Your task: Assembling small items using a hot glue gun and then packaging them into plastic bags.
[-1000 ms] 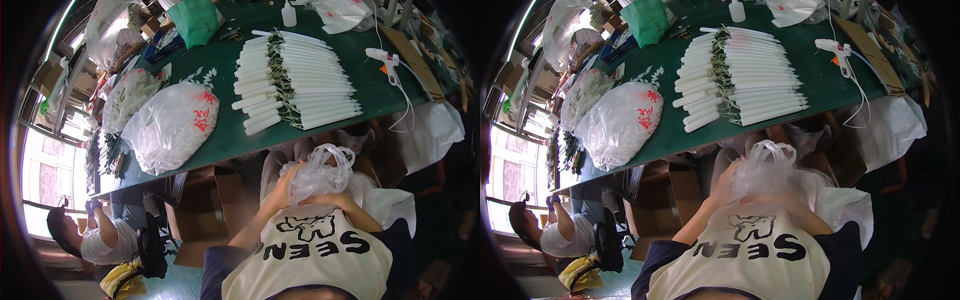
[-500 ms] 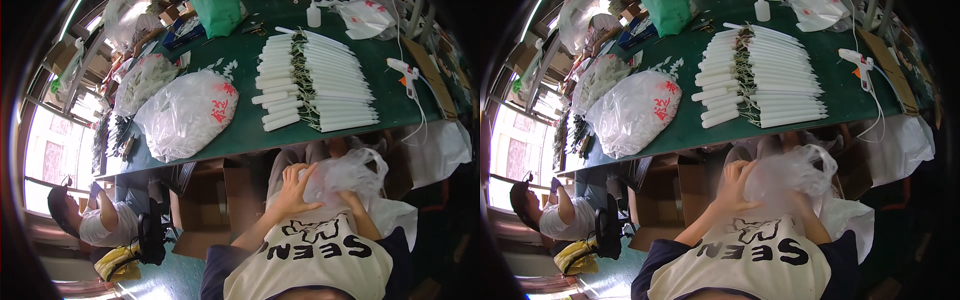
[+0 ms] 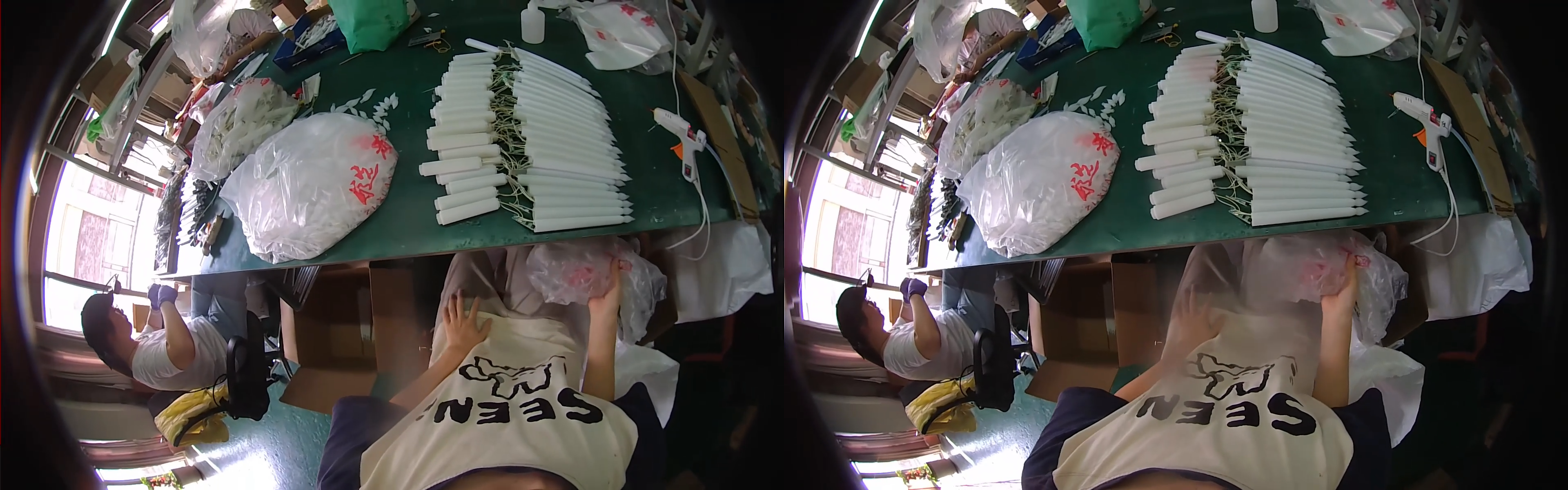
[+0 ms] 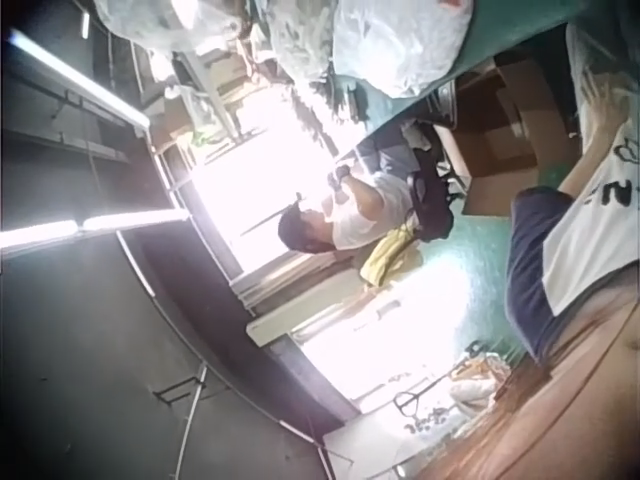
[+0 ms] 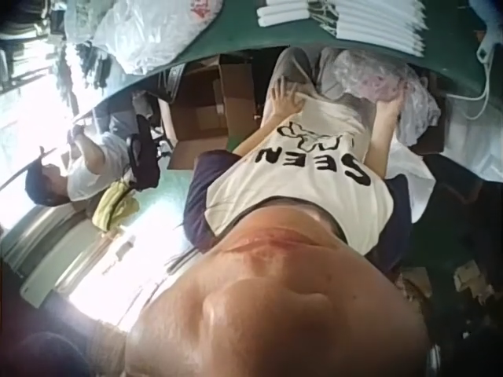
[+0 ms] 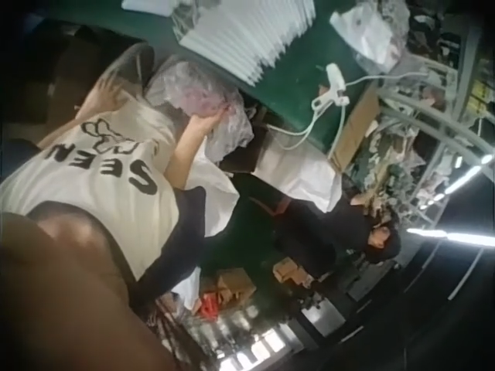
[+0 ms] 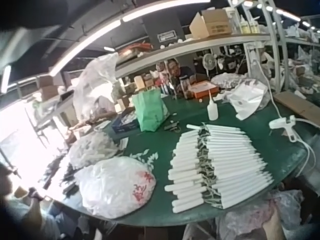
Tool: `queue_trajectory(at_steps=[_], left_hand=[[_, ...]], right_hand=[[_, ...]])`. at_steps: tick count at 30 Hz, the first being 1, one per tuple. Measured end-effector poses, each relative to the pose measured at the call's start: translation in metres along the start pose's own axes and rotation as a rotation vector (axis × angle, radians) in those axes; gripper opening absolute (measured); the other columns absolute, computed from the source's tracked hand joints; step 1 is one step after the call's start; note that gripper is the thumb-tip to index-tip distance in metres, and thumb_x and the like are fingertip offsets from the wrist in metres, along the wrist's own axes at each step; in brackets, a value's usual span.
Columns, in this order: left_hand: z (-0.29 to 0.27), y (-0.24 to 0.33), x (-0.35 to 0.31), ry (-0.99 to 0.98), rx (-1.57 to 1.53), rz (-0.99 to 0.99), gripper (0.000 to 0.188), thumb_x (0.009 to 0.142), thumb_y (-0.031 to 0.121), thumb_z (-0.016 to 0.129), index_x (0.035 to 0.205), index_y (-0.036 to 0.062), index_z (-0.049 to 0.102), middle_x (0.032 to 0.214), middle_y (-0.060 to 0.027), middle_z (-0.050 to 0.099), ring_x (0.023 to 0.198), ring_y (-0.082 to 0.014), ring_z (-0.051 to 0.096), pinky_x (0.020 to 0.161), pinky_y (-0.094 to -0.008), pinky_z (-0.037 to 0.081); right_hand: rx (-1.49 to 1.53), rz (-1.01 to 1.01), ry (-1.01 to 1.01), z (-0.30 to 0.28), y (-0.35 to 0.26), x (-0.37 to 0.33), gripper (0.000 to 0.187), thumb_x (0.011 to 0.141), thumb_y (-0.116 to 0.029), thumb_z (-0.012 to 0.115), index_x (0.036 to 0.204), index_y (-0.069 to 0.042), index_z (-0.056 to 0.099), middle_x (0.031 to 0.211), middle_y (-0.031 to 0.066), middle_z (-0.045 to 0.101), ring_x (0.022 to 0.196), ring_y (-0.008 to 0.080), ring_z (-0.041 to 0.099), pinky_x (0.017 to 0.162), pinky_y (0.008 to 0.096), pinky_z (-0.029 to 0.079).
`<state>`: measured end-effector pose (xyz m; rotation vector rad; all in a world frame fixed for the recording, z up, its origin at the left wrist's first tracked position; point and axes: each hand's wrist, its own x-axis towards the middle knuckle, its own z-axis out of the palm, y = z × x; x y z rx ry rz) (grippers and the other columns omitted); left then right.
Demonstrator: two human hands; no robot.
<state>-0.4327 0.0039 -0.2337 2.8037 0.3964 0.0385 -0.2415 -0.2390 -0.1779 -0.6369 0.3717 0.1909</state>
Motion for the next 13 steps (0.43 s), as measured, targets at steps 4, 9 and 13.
queue_trajectory(at_steps=[4,9,13], left_hand=[[-0.006,-0.004,0.011,0.018,-0.084,-0.054,0.054,0.074,0.041,0.057,0.118,0.0102,0.051,0.136,-0.0215,0.029,0.124,-0.0401,0.027,0.098,-0.0506,0.024],[-0.014,-0.008,0.016,-0.146,-0.024,-0.083,0.051,0.083,0.041,0.049,0.121,0.0077,0.045,0.133,-0.0223,0.031,0.128,-0.0378,0.022,0.104,-0.0435,0.025],[0.002,-0.013,0.013,0.038,-0.06,-0.045,0.047,0.074,0.038,0.059,0.109,0.0082,0.055,0.134,-0.0189,0.033,0.123,-0.038,0.03,0.097,-0.048,0.028]], right_hand=[[0.097,-0.056,0.107,-0.016,-0.01,0.032,0.037,0.091,-0.031,0.043,0.12,-0.008,0.048,0.121,0.0085,0.051,0.11,0.0257,0.049,0.095,0.0418,0.038],[0.222,-0.076,0.32,-0.012,-0.028,0.088,0.037,0.089,-0.03,0.047,0.116,-0.005,0.051,0.121,0.0109,0.051,0.108,0.0286,0.05,0.092,0.0452,0.039],[0.283,-0.097,-0.668,-0.086,-0.04,0.16,0.04,0.089,-0.035,0.042,0.116,-0.006,0.053,0.121,0.013,0.051,0.112,0.0283,0.047,0.094,0.047,0.037]])
